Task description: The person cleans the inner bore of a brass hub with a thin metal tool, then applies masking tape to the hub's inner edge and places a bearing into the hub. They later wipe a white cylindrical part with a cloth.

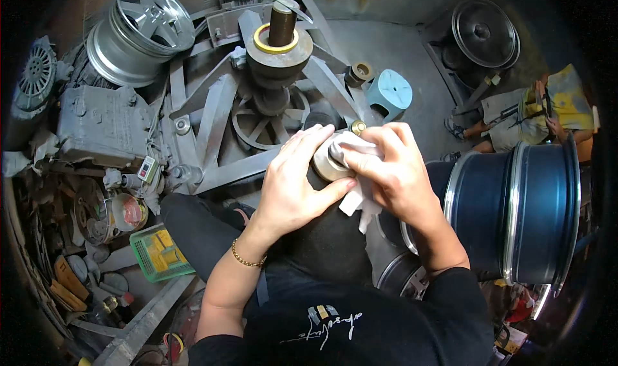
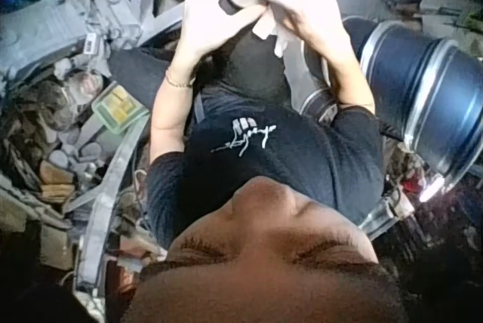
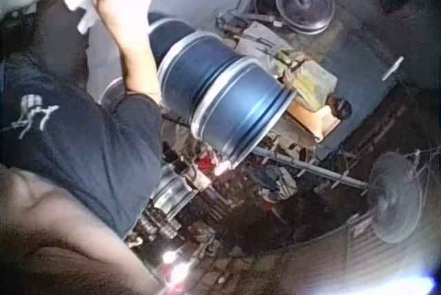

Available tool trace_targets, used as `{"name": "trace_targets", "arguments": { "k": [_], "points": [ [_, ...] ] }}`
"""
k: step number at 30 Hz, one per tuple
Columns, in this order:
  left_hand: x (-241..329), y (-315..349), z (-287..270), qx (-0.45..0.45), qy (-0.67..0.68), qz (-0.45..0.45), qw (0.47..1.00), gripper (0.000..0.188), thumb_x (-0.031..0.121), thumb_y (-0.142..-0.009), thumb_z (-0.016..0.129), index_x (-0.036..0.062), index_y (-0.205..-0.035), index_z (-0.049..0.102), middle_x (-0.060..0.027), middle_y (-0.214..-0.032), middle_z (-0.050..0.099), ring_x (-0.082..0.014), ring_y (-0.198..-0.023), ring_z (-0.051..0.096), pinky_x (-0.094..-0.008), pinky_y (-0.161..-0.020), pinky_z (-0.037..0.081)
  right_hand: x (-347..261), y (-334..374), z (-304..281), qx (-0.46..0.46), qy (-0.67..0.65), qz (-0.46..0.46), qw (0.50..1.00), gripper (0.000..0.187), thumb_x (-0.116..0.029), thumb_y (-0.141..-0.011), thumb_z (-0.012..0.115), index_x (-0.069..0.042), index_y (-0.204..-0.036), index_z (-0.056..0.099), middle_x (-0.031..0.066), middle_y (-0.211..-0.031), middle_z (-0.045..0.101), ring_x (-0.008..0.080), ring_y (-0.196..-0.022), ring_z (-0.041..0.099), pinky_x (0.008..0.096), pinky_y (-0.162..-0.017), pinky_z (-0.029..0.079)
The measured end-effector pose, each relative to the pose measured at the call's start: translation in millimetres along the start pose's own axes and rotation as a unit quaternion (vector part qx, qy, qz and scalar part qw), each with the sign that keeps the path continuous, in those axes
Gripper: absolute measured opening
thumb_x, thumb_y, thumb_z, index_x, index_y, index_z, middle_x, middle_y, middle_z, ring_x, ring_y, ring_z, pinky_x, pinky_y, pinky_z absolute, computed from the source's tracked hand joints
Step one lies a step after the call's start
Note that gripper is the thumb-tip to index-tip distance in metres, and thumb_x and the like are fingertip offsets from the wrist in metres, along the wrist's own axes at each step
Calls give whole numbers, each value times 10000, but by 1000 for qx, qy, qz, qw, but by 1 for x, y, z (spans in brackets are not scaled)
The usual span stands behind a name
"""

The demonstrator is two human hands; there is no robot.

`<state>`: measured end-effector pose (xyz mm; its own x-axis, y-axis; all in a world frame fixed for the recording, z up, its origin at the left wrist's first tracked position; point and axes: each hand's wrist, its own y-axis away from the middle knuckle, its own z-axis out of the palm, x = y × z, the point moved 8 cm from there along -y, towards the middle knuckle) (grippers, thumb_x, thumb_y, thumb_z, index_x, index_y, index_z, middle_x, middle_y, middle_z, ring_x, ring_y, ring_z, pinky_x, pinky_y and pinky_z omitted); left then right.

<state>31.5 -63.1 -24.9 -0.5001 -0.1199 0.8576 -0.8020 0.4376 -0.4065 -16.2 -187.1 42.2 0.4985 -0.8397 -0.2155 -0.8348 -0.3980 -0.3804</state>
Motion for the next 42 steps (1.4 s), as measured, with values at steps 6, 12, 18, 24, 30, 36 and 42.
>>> {"name": "trace_targets", "arguments": {
  "k": [6, 12, 18, 24, 30, 36, 42],
  "points": [
    [-5, 1, -2, 16, 55, -17, 998, 695, 214, -685, 900, -52, -1256, 606, -269, -1229, 636, -400, -1174, 616, -442, -1031, 475, 3, 11, 9, 17, -11, 28, 999, 510, -36, -691, 708, -108, -1195, 681, 113, -1097, 619, 342, -960, 561, 429, -892, 473],
    [-3, 1, -4, 15, 54, -12, 998, 681, 192, -677, 897, -48, -1247, 612, -276, -1223, 639, -404, -1184, 615, -443, -1040, 470, -1, 30, 11, 34, -24, 57, 998, 511, -12, -701, 679, -74, -1208, 675, 119, -1131, 623, 348, -995, 551, 439, -904, 469],
    [-2, -1, -4, -1, 35, 0, 999, 662, 134, -671, 876, -47, -1251, 615, -239, -1229, 655, -356, -1178, 634, -413, -1028, 478, -7, 29, 12, 23, -13, -2, 1000, 524, -86, -674, 696, -107, -1198, 708, 77, -1106, 621, 318, -994, 534, 420, -910, 456],
    [0, 0, -4, 3, 13, 10, 1000, 665, 206, -698, 881, -34, -1256, 611, -264, -1226, 642, -415, -1194, 606, -462, -1058, 459, -8, 3, 6, 0, 37, -18, 999, 500, -168, -681, 708, -135, -1180, 708, 56, -1091, 610, 305, -998, 533, 427, -898, 449],
    [-2, 2, -3, 10, 21, 10, 1000, 681, 238, -715, 883, -34, -1272, 601, -260, -1242, 637, -419, -1205, 600, -464, -1065, 453, 0, 6, 11, 21, 18, 8, 1000, 538, -109, -676, 722, -128, -1212, 689, 75, -1114, 618, 325, -1005, 539, 433, -916, 455],
    [1, 2, -2, 8, 11, 12, 1000, 684, 237, -717, 883, -30, -1279, 598, -260, -1242, 637, -420, -1209, 597, -466, -1072, 447, 10, 20, 15, 63, -27, 65, 996, 519, 29, -672, 681, -80, -1179, 684, 124, -1125, 633, 344, -1012, 553, 438, -923, 460],
    [4, 1, -2, -1, 7, 13, 1000, 715, 231, -701, 895, -44, -1290, 597, -239, -1268, 640, -376, -1235, 596, -435, -1079, 436, 13, 37, 17, 101, -77, 108, 986, 504, 74, -679, 659, -50, -1167, 684, 148, -1121, 643, 361, -1013, 569, 433, -915, 463]
  ]
}}
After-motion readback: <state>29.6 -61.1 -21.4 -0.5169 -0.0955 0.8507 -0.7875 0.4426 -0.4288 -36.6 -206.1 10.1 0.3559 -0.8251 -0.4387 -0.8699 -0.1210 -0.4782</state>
